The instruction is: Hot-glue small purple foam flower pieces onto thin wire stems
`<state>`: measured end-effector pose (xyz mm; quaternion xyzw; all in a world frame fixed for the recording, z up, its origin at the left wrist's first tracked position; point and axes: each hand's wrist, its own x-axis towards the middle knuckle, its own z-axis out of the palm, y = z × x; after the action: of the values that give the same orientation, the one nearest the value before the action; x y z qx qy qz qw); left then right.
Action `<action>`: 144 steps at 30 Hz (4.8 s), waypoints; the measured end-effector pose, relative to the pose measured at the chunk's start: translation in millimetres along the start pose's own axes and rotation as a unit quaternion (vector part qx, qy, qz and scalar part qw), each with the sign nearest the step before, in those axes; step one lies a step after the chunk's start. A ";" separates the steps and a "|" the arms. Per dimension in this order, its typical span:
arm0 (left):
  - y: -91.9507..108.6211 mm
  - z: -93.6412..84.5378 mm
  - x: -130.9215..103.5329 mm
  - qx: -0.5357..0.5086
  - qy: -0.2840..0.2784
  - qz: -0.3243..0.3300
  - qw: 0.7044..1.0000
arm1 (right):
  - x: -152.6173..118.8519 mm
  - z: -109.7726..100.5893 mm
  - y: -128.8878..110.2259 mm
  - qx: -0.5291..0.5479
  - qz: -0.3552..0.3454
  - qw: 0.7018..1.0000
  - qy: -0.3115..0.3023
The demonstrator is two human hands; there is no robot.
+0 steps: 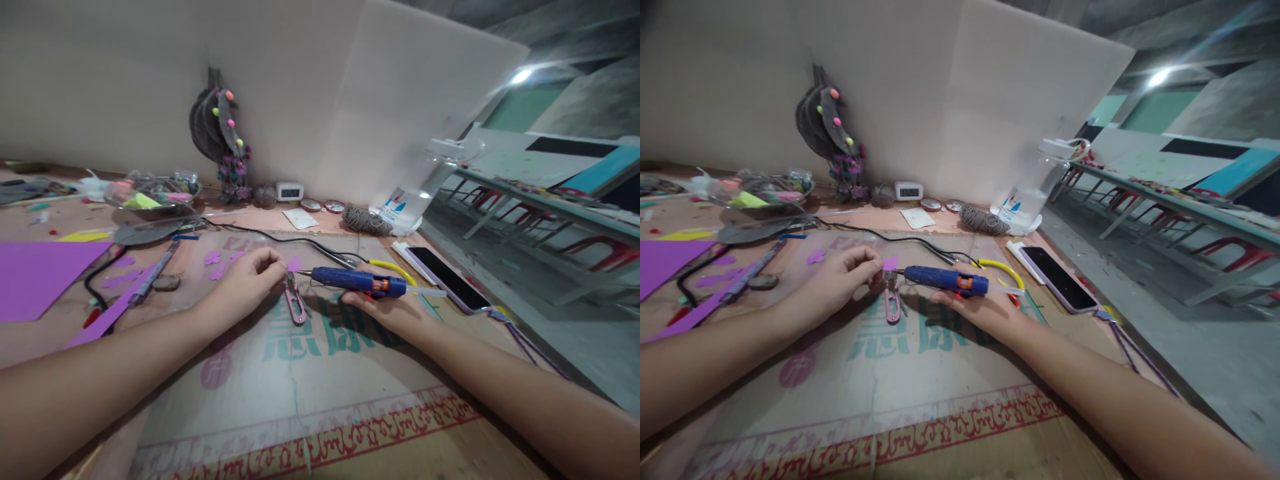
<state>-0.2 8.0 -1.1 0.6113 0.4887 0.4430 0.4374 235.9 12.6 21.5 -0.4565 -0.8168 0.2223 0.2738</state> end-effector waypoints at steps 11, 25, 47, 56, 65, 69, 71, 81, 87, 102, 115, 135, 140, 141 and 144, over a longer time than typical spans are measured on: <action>5.2 1.0 -1.5 0.012 0.006 -0.004 1.000 | 0.8 0.9 -2.8 0.016 0.005 1.000 0.003; 2.2 0.6 -0.6 -0.008 0.006 0.003 1.000 | -0.1 0.4 -3.8 -0.003 0.001 1.000 0.013; 5.3 -0.5 -1.8 0.013 0.002 0.007 1.000 | 0.5 2.3 -1.1 0.004 0.006 1.000 0.024; 8.4 0.8 -3.1 0.006 0.002 -0.003 1.000 | 0.0 2.3 -1.0 0.018 0.019 0.999 0.024; 9.2 1.3 -4.2 0.008 0.002 -0.010 1.000 | 0.3 1.6 -3.3 -0.003 0.012 0.999 0.033; 11.5 1.2 -4.7 0.010 0.005 -0.017 1.000 | -0.3 3.7 -1.6 -0.023 0.014 0.999 0.027; 12.2 1.0 -4.4 0.010 0.008 -0.015 1.000 | -0.2 5.5 -0.4 -0.027 0.024 0.999 0.025; 10.2 0.0 -3.1 0.004 0.011 0.013 1.000 | 3.0 -7.6 1.3 0.090 0.095 0.989 0.069; 4.1 -0.2 -0.3 0.011 0.009 0.020 1.000 | 27.7 -31.5 -11.0 0.065 0.068 0.988 0.125; -2.1 0.4 3.3 0.003 -0.004 0.016 1.000 | 167.7 9.8 69.9 -0.126 0.155 0.976 0.086; 1.0 1.4 1.7 -0.011 0.003 0.016 1.000 | 64.5 -7.9 16.0 -0.123 -0.174 0.976 0.046; 0.0 2.0 2.7 0.004 -0.005 0.016 1.000 | 18.2 34.0 -11.0 -0.095 -0.330 0.938 -0.052; -2.1 1.9 3.8 -0.004 -0.013 0.009 1.000 | 6.9 30.9 -15.1 0.023 -0.215 0.973 -0.083; -2.3 1.8 3.9 -0.005 -0.015 0.007 1.000 | 5.4 30.7 -14.6 0.042 -0.187 0.977 -0.091; -2.0 1.7 4.0 -0.009 -0.010 0.003 1.000 | 3.4 31.2 -12.2 0.070 -0.152 0.981 -0.097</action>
<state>1.5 12.0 -2.9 0.6129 0.4786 0.4424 0.4467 206.5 6.1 6.4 -0.2833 -0.8818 0.2779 0.2549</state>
